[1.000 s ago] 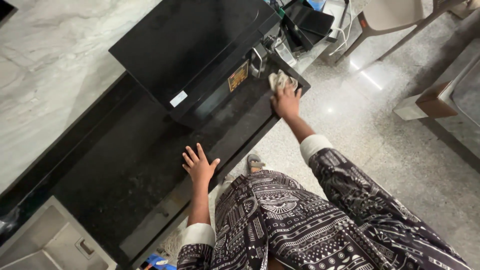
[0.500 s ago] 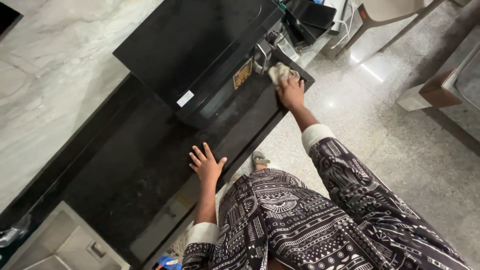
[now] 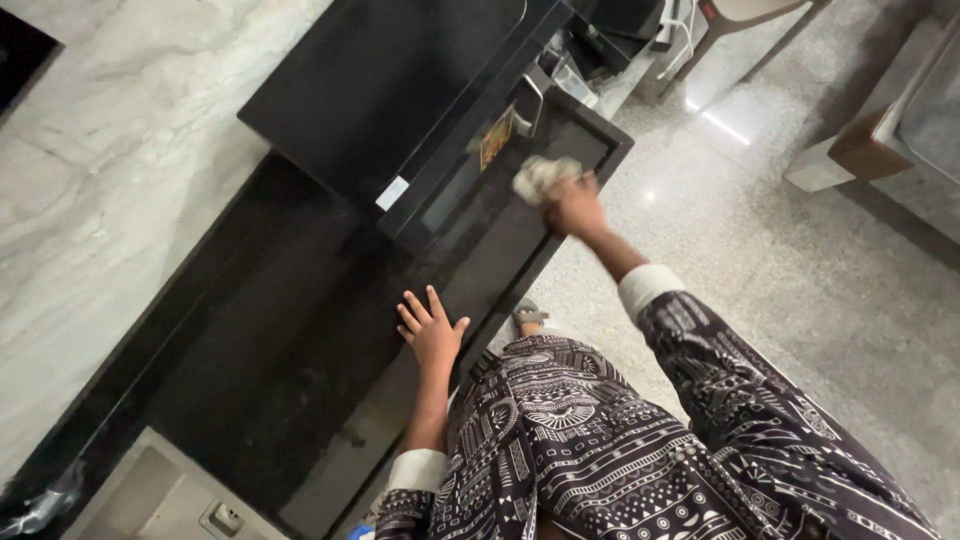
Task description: Wiping down a black countertop with a cloth in a kitchenette.
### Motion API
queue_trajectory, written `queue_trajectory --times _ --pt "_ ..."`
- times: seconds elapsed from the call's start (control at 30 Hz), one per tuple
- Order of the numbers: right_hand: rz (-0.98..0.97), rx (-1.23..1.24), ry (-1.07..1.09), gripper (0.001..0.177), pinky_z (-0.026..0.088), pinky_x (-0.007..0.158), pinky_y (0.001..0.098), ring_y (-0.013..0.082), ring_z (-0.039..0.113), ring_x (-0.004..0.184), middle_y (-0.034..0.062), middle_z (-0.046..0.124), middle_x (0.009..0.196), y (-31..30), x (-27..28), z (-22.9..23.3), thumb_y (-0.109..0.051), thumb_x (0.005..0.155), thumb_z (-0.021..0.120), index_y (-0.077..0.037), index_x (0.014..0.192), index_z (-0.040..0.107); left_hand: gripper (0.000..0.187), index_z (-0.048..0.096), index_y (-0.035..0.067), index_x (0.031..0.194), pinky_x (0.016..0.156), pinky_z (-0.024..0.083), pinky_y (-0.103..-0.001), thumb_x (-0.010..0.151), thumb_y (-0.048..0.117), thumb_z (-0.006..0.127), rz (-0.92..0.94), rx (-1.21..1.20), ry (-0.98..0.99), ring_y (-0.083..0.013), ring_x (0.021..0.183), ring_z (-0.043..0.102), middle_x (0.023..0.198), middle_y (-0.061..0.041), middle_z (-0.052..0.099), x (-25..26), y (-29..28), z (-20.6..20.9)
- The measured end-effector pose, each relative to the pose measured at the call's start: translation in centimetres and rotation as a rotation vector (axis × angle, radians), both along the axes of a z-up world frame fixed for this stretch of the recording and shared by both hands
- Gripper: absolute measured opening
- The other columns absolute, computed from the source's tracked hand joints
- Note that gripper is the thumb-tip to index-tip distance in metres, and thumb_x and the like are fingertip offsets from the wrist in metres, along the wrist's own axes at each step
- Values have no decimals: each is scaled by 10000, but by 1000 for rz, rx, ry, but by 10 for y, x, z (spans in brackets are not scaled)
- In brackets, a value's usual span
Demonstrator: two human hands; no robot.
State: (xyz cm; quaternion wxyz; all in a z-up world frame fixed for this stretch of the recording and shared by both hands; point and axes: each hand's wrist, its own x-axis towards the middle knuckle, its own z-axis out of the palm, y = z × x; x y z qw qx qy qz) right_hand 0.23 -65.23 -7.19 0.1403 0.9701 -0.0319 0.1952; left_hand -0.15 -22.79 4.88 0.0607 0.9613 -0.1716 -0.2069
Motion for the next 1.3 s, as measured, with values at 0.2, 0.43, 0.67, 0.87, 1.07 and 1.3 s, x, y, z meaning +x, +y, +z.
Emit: queue_trajectory --times 0.2,0.43,0.67,0.87,1.07,1.3 --pt "-544 485 244 526 275 1144 715 321 402 1479 135 523 1490 -16 -11 51 -432 991 637 -257 1480 551 1038 186 148 1644 1138 277 -727 858 571 715 -37 1 -35 -532 1523 150 1662 -308 116 1 3 -8" --pt "-405 404 135 658 330 1142 679 395 478 1423 219 533 1469 102 -41 75 -332 863 768 -169 1466 563 1037 223 137 1635 1136 274 -732 839 562 735 -41 -13 -75 -538 1517 163 1657 -314 140 1 6 -14" --pt "-535 321 159 624 239 1153 703 396 428 1448 226 542 1485 19 -17 64 -393 933 730 -121 1474 576 1039 225 153 1638 1139 276 -729 833 562 740 -37 -19 -75 -525 1524 165 1664 -303 141 2 8 -12" --pt "-630 361 96 565 303 1112 698 393 431 1432 219 570 1449 -13 -8 61 -428 943 713 -115 1401 607 1030 227 159 1639 1133 313 -706 841 564 737 -30 17 -46 -509 1523 198 1660 -295 173 4 3 1" --pt "-537 436 104 647 317 1149 650 408 393 1458 247 496 1487 7 -33 91 -435 963 672 -63 1472 526 1021 211 147 1642 1112 363 -693 856 545 728 48 64 11 -515 1518 208 1663 -300 157 7 -13 6" --pt "-384 423 46 593 254 1171 632 445 380 1461 282 500 1492 -41 28 73 -407 977 690 -27 1423 601 1006 209 93 1635 1121 342 -706 879 553 688 198 59 29 -566 1502 187 1651 -333 139 17 -72 -6"
